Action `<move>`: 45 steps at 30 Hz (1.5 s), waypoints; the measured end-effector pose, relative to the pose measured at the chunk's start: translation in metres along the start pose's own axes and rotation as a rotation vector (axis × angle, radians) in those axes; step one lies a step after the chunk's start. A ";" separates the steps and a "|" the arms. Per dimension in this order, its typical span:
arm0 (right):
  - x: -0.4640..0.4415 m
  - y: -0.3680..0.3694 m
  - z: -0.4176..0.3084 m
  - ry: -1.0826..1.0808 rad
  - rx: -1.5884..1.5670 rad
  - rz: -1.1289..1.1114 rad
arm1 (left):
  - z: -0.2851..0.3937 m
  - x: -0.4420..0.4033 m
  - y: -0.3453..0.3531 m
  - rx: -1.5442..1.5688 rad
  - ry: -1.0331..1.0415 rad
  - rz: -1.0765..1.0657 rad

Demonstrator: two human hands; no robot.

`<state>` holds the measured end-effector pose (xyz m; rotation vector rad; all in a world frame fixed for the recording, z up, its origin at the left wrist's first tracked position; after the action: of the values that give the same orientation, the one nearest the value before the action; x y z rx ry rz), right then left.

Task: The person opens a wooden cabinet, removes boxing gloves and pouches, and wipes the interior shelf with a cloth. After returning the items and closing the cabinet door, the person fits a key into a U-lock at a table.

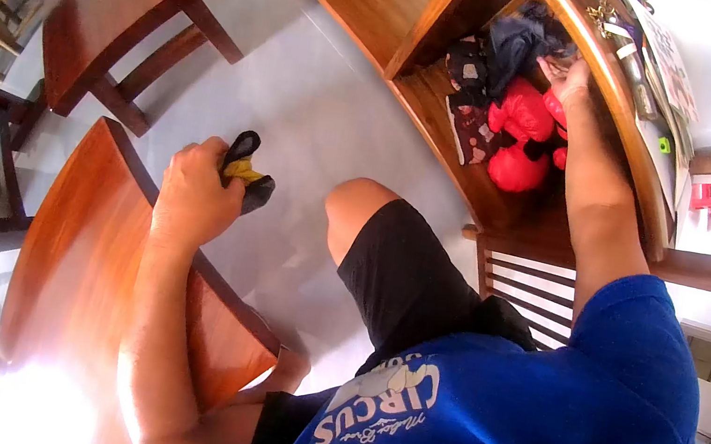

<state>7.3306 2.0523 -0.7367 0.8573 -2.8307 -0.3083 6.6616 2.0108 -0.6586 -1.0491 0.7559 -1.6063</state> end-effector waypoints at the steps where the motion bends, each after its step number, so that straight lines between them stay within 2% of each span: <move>1: -0.001 -0.009 0.006 -0.040 0.116 0.063 | 0.000 -0.001 0.001 0.004 0.013 0.010; 4: 0.008 -0.026 0.023 -0.187 0.412 0.228 | -0.002 -0.001 0.001 0.008 0.044 0.043; 5: 0.042 -0.013 0.017 -0.241 0.528 0.263 | -0.002 -0.001 0.001 0.007 0.049 0.050; 8: 0.031 -0.016 0.045 -0.502 1.200 -0.011 | -0.006 0.003 -0.003 -0.001 0.069 0.058; 9: 0.067 0.003 0.042 -0.598 1.401 -0.146 | -0.006 0.004 -0.004 -0.004 0.074 0.059; 11: 0.100 0.023 0.056 -0.778 1.296 -0.436 | -0.010 0.002 0.001 -0.014 0.085 0.044; 13: 0.124 0.044 0.071 -0.880 1.355 -0.610 | -0.011 0.000 -0.002 -0.014 0.091 0.057; 14: 0.136 0.051 0.079 -0.777 1.405 -0.646 | -0.010 0.002 -0.003 -0.013 0.095 0.065; 15: 0.141 0.055 0.090 -0.928 1.343 -0.743 | -0.008 0.004 -0.002 -0.013 0.100 0.065; 18: 0.161 0.074 0.121 -0.786 1.634 -0.913 | -0.007 0.004 -0.003 0.011 0.092 0.060; 21: 0.152 0.077 0.162 -0.415 1.819 -1.185 | -0.010 0.000 0.000 0.002 0.076 0.035; 25: 0.161 0.083 0.167 -0.430 1.871 -1.020 | -0.013 -0.001 0.003 0.032 0.094 0.029; 28: 0.201 0.093 0.141 -0.424 1.684 -0.769 | -0.012 -0.001 0.002 0.023 0.089 0.045; 31: 0.247 0.094 0.133 -0.625 1.644 -0.753 | -0.010 0.002 0.003 -0.014 0.075 0.045; 34: 0.286 0.093 0.131 -0.762 1.490 -0.991 | -0.009 0.002 0.002 -0.033 0.059 0.022; 37: 0.316 0.103 0.110 -1.005 1.372 -1.357 | -0.007 0.002 0.000 -0.043 0.049 0.009; 40: 0.335 0.121 0.073 -1.265 1.208 -1.465 | -0.006 0.004 0.000 -0.044 0.060 0.002; 43: 0.338 0.138 0.040 -1.269 1.282 -1.648 | -0.010 0.008 0.001 -0.041 0.080 0.030; 45: 0.338 0.142 0.024 -1.137 1.494 -1.807 | -0.009 0.010 0.000 -0.053 0.086 0.063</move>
<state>6.9727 1.9810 -0.6914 -1.6502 0.3503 -0.7404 6.6528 2.0008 -0.6601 -0.9889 0.8852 -1.5933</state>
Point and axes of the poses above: each hand's wrist, its own x-axis away from the middle knuckle, its own y-axis out of the palm, z = x × y, the point moved 4 cm from there along -x, towards the middle knuckle, and after that the axes turned 14 degrees about -y, right-handed, at the moved point
